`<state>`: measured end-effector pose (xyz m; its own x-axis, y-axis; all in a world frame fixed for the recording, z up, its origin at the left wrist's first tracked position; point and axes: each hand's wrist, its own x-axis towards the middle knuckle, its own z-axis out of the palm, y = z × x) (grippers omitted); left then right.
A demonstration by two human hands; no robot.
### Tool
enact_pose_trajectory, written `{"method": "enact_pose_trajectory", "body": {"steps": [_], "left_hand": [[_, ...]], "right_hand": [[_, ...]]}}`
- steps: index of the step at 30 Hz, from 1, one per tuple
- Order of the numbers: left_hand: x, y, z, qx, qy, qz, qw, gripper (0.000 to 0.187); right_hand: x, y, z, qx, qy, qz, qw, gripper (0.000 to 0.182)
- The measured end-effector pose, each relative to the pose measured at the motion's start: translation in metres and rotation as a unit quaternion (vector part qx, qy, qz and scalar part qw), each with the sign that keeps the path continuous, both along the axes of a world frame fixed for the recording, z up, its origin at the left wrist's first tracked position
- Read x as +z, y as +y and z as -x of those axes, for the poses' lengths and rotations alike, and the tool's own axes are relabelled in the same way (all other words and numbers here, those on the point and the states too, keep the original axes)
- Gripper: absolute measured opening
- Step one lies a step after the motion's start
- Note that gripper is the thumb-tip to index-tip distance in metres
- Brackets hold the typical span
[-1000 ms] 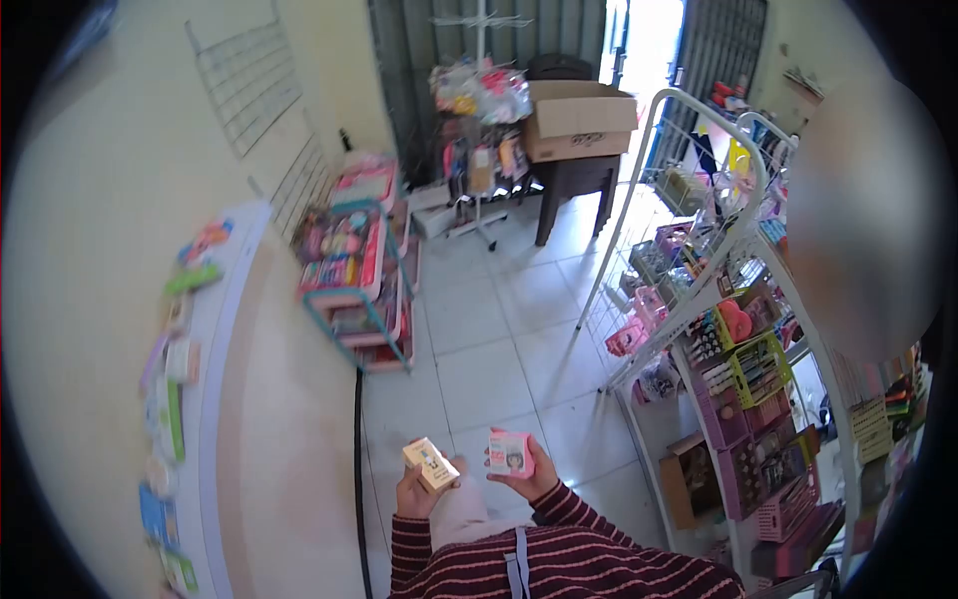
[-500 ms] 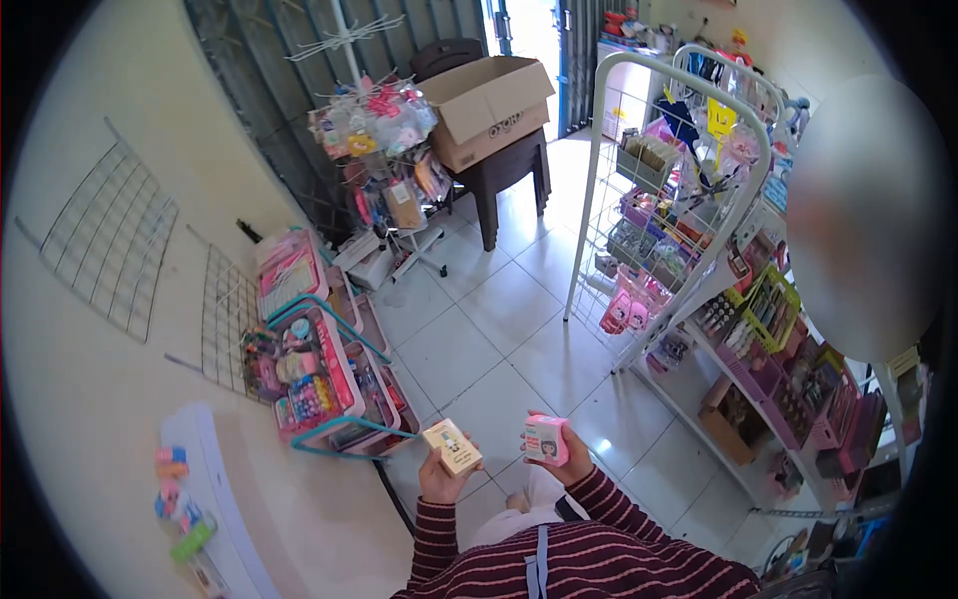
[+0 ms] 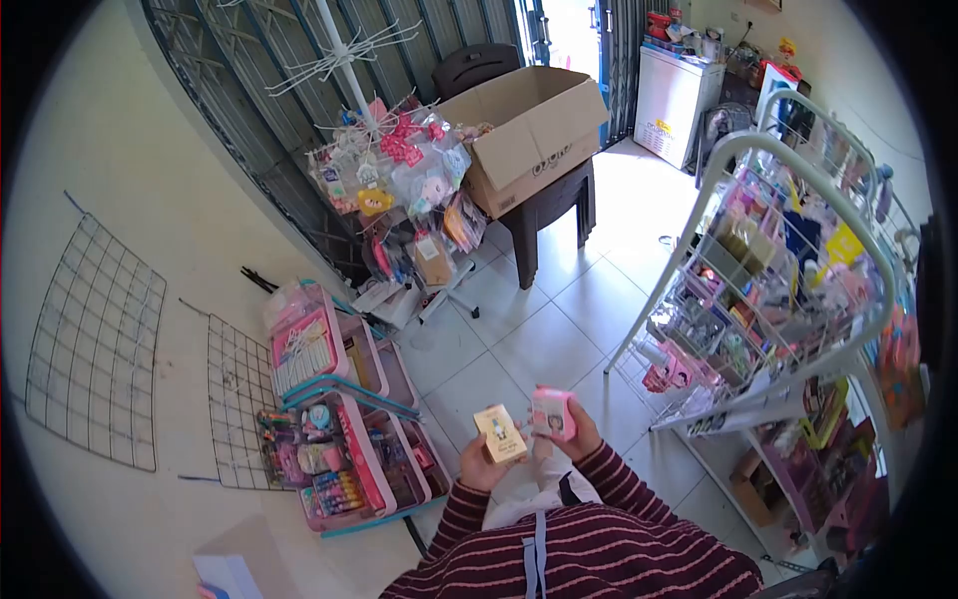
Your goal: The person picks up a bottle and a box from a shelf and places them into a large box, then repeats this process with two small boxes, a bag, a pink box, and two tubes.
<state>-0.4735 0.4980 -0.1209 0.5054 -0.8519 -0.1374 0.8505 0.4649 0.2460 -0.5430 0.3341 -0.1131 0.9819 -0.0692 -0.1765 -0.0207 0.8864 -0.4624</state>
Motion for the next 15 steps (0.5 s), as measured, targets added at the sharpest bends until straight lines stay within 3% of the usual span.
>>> {"method": "enact_pose_trajectory", "body": {"steps": [3,6,11,13,15], "left_hand": [[0.026,-0.040,-0.067,0.000,-0.077,0.028,0.997,0.054],[0.032,-0.065,-0.109,0.028,-0.074,0.069,0.995,0.055],[-0.020,-0.088,-0.156,0.071,-0.035,0.034,0.996,0.051],[-0.045,-0.100,-0.175,0.069,-0.002,-0.078,0.995,0.048],[-0.059,-0.119,-0.198,0.048,0.007,-0.083,0.995,0.047]], "right_hand": [[0.026,-0.044,-0.065,0.003,-0.040,0.041,0.998,0.059],[0.033,-0.078,-0.109,-0.016,-0.080,0.049,0.995,0.064],[-0.002,-0.115,-0.153,-0.040,-0.043,0.026,0.998,0.065],[-0.019,-0.134,-0.167,-0.053,0.017,0.023,0.998,0.064],[-0.029,-0.159,-0.188,-0.069,0.035,0.024,0.997,0.062]]}}
